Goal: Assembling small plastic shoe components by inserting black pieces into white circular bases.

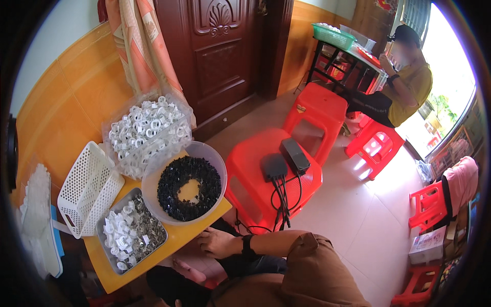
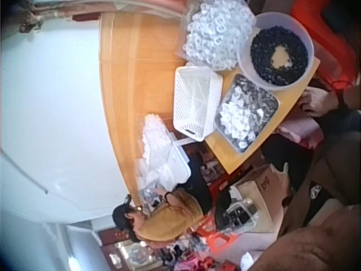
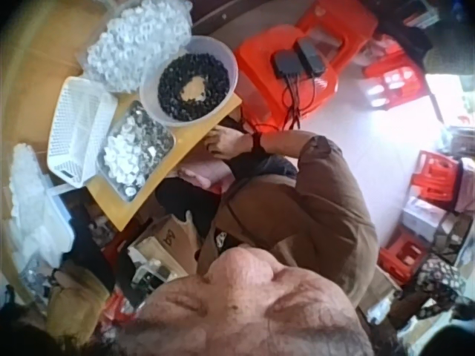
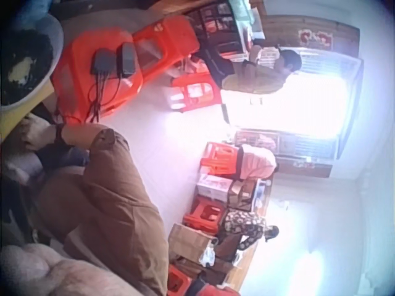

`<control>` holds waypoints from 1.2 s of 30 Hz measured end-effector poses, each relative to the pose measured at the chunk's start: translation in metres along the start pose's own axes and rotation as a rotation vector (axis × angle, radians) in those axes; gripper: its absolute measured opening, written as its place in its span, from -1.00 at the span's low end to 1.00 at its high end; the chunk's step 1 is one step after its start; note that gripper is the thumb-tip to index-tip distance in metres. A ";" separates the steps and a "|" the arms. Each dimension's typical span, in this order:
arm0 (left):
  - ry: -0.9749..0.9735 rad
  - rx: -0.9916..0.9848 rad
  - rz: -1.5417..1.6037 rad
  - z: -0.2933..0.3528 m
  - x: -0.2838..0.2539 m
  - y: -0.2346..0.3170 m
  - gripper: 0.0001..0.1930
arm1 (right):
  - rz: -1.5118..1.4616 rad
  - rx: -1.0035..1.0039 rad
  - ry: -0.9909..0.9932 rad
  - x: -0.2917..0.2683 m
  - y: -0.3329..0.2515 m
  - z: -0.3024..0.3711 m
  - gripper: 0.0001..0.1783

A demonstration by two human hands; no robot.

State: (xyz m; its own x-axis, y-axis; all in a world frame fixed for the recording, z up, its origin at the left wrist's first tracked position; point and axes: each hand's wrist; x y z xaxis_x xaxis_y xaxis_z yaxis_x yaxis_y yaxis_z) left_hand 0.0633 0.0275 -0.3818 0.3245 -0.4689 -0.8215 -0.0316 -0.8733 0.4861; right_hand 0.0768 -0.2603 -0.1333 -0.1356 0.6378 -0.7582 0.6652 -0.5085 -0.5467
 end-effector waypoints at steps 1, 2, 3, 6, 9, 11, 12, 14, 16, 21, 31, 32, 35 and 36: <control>-0.070 -0.058 0.064 -0.002 -0.013 0.006 -0.48 | -0.003 -0.008 0.003 -0.001 -0.002 0.000 -0.80; -0.139 -0.120 0.128 -0.003 -0.027 0.012 -0.49 | -0.007 -0.008 -0.003 -0.001 -0.003 0.000 -0.80; -0.209 -0.183 0.192 -0.010 -0.048 0.030 -0.50 | -0.002 -0.013 0.000 -0.002 -0.003 0.001 -0.80; -0.426 -0.384 0.382 -0.021 -0.128 0.079 -0.53 | -0.012 -0.008 0.002 0.002 -0.001 0.008 -0.81; -0.578 -0.654 0.537 -0.020 -0.222 0.107 -0.55 | -0.004 -0.032 -0.003 0.013 -0.002 0.000 -0.83; -0.639 -0.853 0.632 -0.001 -0.274 0.109 -0.56 | 0.062 -0.044 -0.037 0.015 -0.002 0.000 -0.78; -0.530 -0.735 0.651 0.015 -0.267 0.084 -0.49 | 0.071 -0.079 -0.063 0.011 -0.010 -0.008 -0.80; -0.417 -0.542 0.523 0.034 -0.238 0.050 -0.41 | 0.073 -0.065 -0.089 0.004 -0.017 -0.011 -0.75; -0.412 -0.486 0.303 0.020 -0.238 0.068 -0.40 | 0.083 -0.080 -0.123 0.003 -0.012 -0.007 -0.73; -0.368 -0.575 0.315 0.019 -0.251 0.095 -0.41 | -0.003 -0.115 -0.208 0.001 -0.015 -0.010 -0.74; -0.319 -0.475 0.009 0.036 -0.267 0.108 -0.26 | -0.330 0.398 -0.391 -0.087 -0.043 0.022 -0.71; -0.292 -0.491 0.010 0.038 -0.266 0.109 -0.26 | -0.331 0.440 -0.417 -0.097 -0.048 0.037 -0.72; -0.234 -0.405 -0.088 0.050 -0.263 0.110 -0.29 | -0.335 0.532 -0.470 -0.107 -0.082 0.073 -0.72; -0.215 -0.405 -0.084 0.054 -0.266 0.112 -0.29 | -0.307 0.492 -0.470 -0.104 -0.085 0.089 -0.70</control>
State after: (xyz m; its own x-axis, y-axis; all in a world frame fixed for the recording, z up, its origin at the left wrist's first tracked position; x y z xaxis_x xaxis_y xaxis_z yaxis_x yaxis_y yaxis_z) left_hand -0.0775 0.0472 -0.1247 0.1056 -0.4529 -0.8853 0.3724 -0.8075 0.4575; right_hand -0.0317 -0.3348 -0.0397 -0.6355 0.5342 -0.5576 0.1567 -0.6178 -0.7705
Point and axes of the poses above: each hand's wrist, its own z-axis away from the middle knuckle, its own x-axis out of the palm, y = z × x, and after that the axes turned 9 degrees about -z, right-handed
